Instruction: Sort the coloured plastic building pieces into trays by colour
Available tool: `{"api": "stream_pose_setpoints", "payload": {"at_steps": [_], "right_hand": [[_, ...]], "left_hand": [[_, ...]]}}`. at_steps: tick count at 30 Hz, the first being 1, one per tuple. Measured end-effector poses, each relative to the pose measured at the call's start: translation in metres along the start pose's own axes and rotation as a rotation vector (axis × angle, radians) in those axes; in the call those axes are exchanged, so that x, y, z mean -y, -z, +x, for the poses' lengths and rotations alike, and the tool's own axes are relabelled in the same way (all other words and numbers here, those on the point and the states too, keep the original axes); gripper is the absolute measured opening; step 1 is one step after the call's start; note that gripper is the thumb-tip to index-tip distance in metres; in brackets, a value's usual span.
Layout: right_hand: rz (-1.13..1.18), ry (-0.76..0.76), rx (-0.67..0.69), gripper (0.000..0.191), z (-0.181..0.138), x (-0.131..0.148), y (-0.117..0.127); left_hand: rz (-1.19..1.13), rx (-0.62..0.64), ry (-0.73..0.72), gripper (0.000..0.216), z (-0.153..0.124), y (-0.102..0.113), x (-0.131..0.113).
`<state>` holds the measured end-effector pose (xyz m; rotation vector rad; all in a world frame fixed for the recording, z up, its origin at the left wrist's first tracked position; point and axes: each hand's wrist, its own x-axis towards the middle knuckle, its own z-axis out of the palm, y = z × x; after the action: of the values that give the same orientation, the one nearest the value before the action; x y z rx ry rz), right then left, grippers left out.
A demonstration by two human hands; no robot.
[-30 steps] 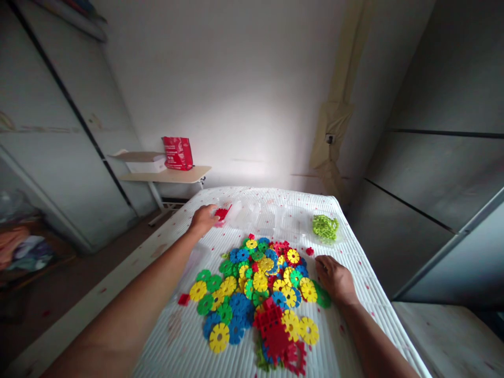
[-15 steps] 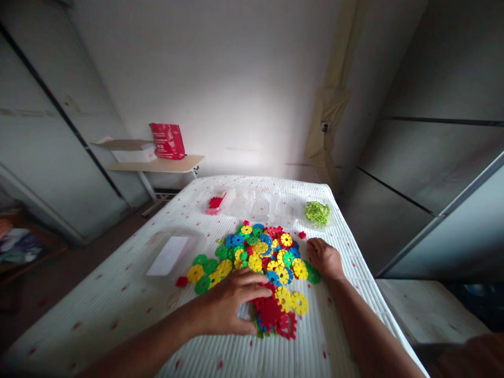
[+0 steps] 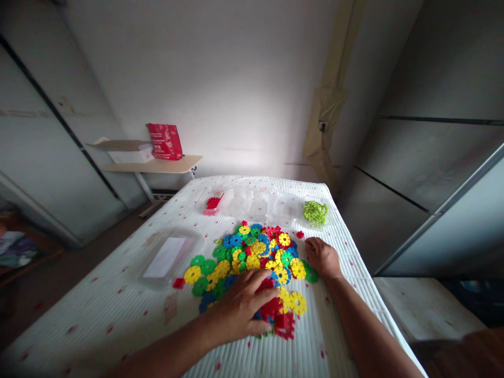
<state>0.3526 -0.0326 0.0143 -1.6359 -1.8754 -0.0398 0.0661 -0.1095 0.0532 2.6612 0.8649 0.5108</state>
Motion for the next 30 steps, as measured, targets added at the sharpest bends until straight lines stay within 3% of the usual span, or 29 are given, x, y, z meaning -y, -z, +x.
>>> {"api": "stream_pose_setpoints", "payload": {"at_steps": [5, 8, 13, 15, 18, 20, 23, 26, 30], "right_hand": [[-0.014, -0.004, -0.015, 0.032, 0.0, -0.002, -0.002], [-0.033, 0.0, -0.032, 0.033, -0.001, -0.003, -0.003], [-0.045, 0.013, -0.041, 0.032, -0.001, -0.002, -0.002], [-0.044, 0.01, -0.04, 0.031, -0.001, -0.002, -0.002], [-0.03, 0.006, -0.041, 0.031, -0.001, -0.002, -0.001], [-0.028, 0.006, -0.045, 0.032, -0.001, -0.002, -0.001], [-0.031, 0.012, -0.042, 0.033, 0.0, -0.003, -0.002], [-0.041, 0.007, -0.033, 0.033, 0.0, -0.003, -0.002], [-0.054, -0.005, -0.039, 0.033, 0.0, -0.002, -0.003]], "left_hand": [[-0.032, -0.17, 0.016, 0.038, 0.005, -0.007, 0.01], [-0.099, -0.254, 0.031, 0.037, 0.007, -0.014, 0.018], [-0.368, -0.394, 0.077, 0.033, 0.009, -0.015, 0.027], [-0.585, -0.451, 0.198, 0.025, 0.01, -0.011, 0.03], [-1.016, -0.556, 0.519, 0.022, 0.014, -0.003, 0.035], [-1.326, -0.658, 0.662, 0.025, 0.017, 0.003, 0.039], [-1.639, -0.725, 0.617, 0.024, 0.018, 0.015, 0.045], [-1.666, -0.774, 0.527, 0.019, 0.015, 0.037, 0.059], [-1.493, -1.012, 0.563, 0.019, 0.012, 0.08, 0.098]]}}
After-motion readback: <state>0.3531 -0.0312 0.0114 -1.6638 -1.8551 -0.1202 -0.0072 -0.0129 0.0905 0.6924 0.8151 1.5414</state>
